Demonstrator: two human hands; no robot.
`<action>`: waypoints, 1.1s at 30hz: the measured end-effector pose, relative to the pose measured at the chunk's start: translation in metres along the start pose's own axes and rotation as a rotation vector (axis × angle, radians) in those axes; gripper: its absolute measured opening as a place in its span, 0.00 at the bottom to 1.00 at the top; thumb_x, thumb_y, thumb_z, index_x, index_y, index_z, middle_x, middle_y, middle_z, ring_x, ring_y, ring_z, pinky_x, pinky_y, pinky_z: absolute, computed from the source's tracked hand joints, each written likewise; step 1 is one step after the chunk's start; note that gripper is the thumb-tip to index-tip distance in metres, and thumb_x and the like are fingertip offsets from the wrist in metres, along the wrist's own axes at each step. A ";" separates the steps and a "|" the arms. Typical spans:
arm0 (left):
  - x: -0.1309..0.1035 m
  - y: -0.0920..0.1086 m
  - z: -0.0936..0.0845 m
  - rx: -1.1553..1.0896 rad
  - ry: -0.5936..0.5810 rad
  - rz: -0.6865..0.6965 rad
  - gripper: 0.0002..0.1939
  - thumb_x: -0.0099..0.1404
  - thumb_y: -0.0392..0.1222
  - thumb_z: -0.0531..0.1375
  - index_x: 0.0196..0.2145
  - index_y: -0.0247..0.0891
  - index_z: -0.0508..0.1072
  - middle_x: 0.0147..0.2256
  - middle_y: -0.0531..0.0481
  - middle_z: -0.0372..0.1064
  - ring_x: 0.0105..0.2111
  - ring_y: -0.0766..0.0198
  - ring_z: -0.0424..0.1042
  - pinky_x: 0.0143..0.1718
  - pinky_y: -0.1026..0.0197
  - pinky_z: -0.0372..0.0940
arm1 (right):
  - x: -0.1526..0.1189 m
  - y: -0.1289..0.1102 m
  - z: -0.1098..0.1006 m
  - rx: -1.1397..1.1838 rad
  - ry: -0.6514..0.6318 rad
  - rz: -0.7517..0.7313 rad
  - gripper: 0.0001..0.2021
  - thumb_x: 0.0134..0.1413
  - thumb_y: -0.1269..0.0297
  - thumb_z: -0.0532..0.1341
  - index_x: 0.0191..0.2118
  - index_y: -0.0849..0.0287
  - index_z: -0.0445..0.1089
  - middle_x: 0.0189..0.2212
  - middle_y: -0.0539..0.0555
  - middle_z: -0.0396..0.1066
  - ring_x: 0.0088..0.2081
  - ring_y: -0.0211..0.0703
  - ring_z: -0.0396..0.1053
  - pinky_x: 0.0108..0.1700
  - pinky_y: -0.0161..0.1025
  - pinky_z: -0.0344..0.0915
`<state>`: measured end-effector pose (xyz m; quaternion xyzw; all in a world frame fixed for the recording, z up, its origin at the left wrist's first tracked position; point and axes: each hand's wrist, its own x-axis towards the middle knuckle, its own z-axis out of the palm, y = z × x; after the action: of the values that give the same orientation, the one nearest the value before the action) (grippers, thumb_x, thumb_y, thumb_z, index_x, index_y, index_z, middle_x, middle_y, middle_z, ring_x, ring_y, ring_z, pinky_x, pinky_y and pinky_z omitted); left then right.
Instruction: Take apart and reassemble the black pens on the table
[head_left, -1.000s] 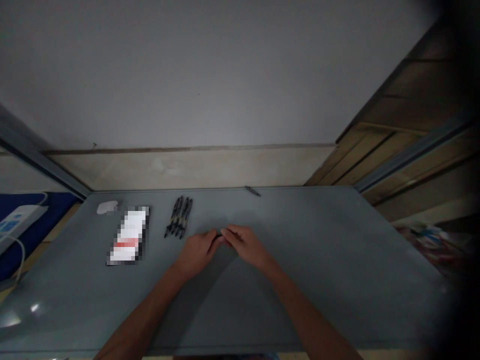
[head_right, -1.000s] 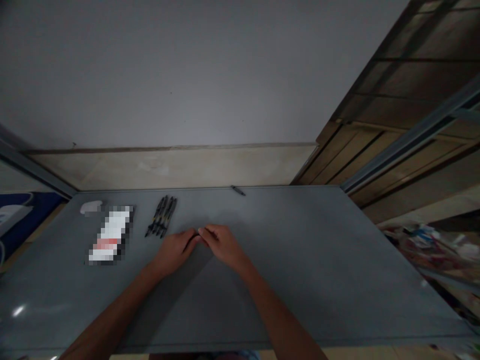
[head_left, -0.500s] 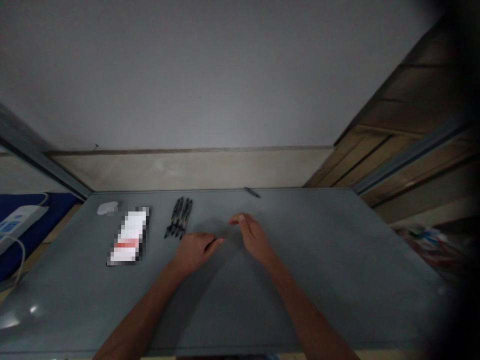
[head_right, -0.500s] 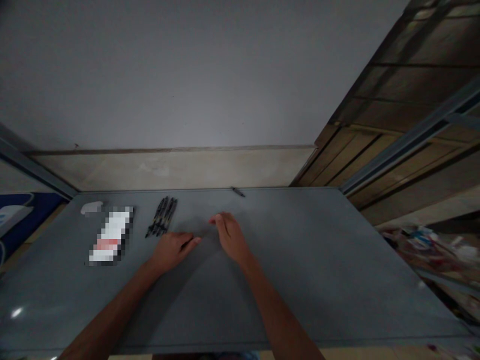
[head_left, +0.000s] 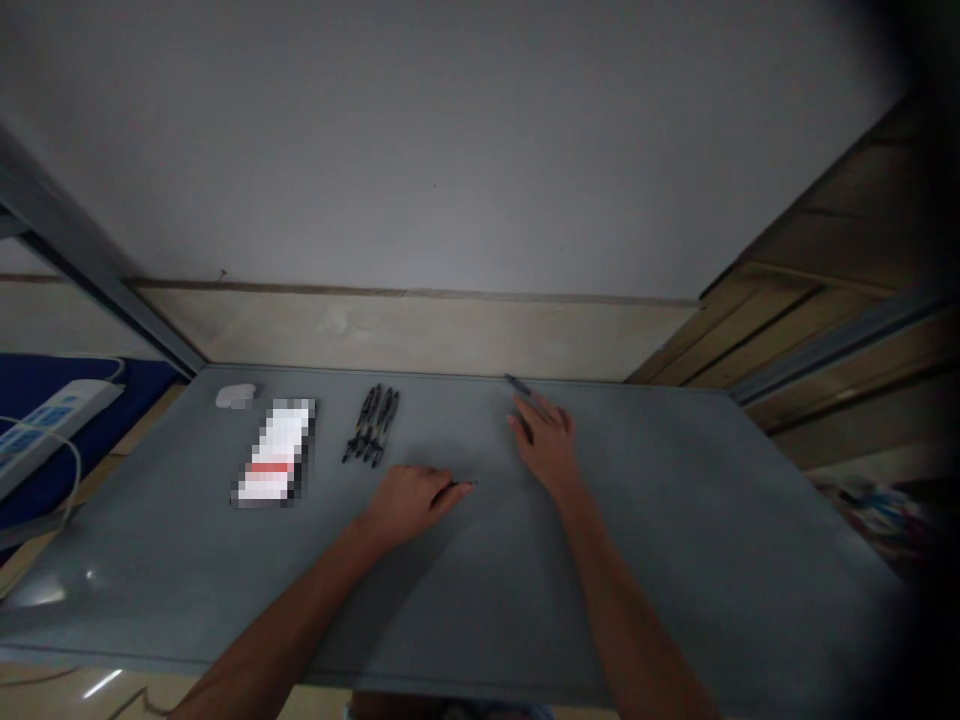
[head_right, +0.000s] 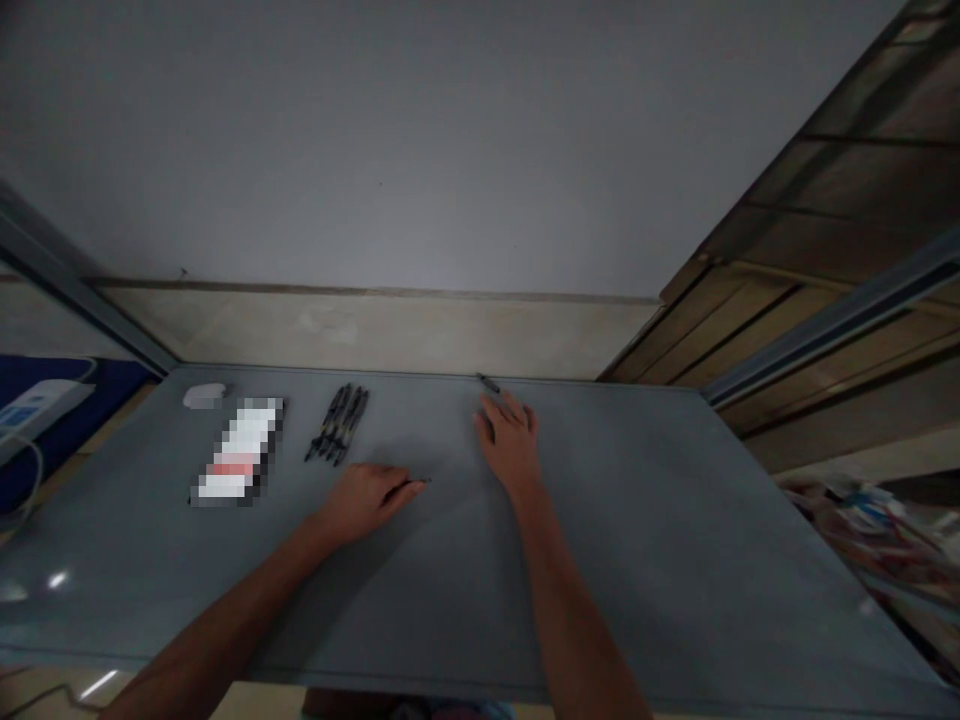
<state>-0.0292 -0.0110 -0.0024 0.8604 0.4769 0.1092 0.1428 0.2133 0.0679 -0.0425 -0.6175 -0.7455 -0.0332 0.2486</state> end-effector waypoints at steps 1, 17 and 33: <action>0.000 0.001 -0.001 0.001 -0.005 0.007 0.30 0.71 0.58 0.40 0.30 0.38 0.73 0.27 0.46 0.73 0.26 0.63 0.70 0.28 0.63 0.54 | 0.000 0.000 -0.001 0.006 0.033 0.011 0.21 0.65 0.57 0.48 0.57 0.56 0.65 0.53 0.58 0.69 0.60 0.50 0.57 0.61 0.54 0.49; 0.001 -0.001 0.002 0.041 -0.015 -0.034 0.31 0.71 0.58 0.40 0.29 0.37 0.73 0.27 0.48 0.73 0.27 0.64 0.71 0.29 0.64 0.57 | 0.003 -0.002 0.003 -0.040 0.058 0.037 0.23 0.64 0.56 0.49 0.61 0.56 0.59 0.59 0.59 0.60 0.59 0.56 0.54 0.56 0.53 0.55; 0.002 -0.001 -0.001 0.054 -0.012 -0.054 0.29 0.71 0.58 0.40 0.30 0.38 0.73 0.27 0.48 0.74 0.27 0.63 0.72 0.29 0.64 0.56 | 0.006 -0.007 0.003 0.211 -0.009 -0.069 0.12 0.60 0.61 0.55 0.44 0.54 0.74 0.47 0.57 0.70 0.51 0.54 0.63 0.53 0.52 0.59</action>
<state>-0.0293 -0.0092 -0.0015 0.8514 0.5019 0.0872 0.1251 0.2050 0.0724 -0.0404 -0.5618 -0.7668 0.0397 0.3079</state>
